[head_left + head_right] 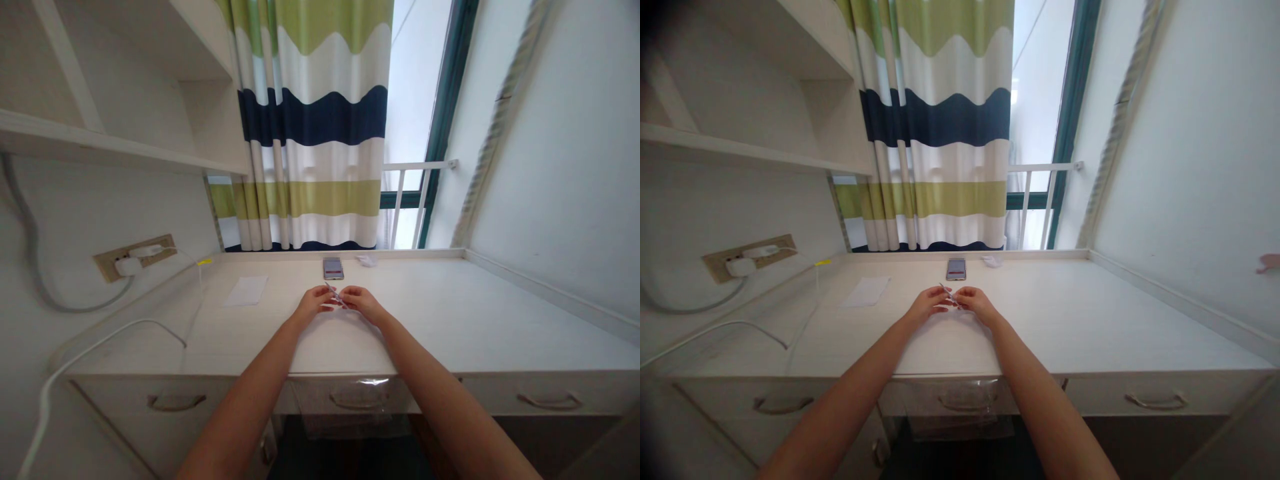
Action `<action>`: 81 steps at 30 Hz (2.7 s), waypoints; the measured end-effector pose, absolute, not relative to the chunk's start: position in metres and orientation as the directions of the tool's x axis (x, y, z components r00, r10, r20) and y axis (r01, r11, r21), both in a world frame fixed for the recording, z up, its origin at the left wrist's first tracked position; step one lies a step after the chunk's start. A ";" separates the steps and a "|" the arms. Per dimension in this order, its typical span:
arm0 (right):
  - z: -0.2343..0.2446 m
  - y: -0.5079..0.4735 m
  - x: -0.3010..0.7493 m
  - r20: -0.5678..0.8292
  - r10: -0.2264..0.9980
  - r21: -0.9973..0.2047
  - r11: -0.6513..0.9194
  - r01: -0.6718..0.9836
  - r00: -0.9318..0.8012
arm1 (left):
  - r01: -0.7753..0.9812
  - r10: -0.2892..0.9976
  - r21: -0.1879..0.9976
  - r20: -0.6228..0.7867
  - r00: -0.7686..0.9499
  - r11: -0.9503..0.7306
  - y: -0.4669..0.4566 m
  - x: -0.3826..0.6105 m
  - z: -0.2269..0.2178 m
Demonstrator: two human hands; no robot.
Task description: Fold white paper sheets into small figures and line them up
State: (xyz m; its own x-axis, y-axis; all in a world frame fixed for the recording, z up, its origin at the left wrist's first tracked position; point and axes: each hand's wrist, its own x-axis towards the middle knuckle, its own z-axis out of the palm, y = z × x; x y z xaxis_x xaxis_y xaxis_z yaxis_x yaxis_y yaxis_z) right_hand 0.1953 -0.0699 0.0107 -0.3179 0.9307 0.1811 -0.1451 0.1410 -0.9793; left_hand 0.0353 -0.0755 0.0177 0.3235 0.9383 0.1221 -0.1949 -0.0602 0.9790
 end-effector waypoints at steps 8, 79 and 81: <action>0.011 -0.070 0.196 0.195 0.919 -0.979 0.161 -0.125 -0.343 | -0.193 0.936 0.980 0.112 0.334 -0.048 -0.073 0.037 0.014; 0.018 -0.080 0.194 0.148 0.894 -0.971 0.050 -0.234 -0.422 | -0.234 0.913 0.972 0.097 0.396 -0.002 -0.075 0.039 0.014; 0.018 -0.080 0.194 0.139 0.897 -0.974 0.047 -0.223 -0.419 | -0.258 0.912 0.966 0.103 0.396 0.002 -0.077 0.039 0.015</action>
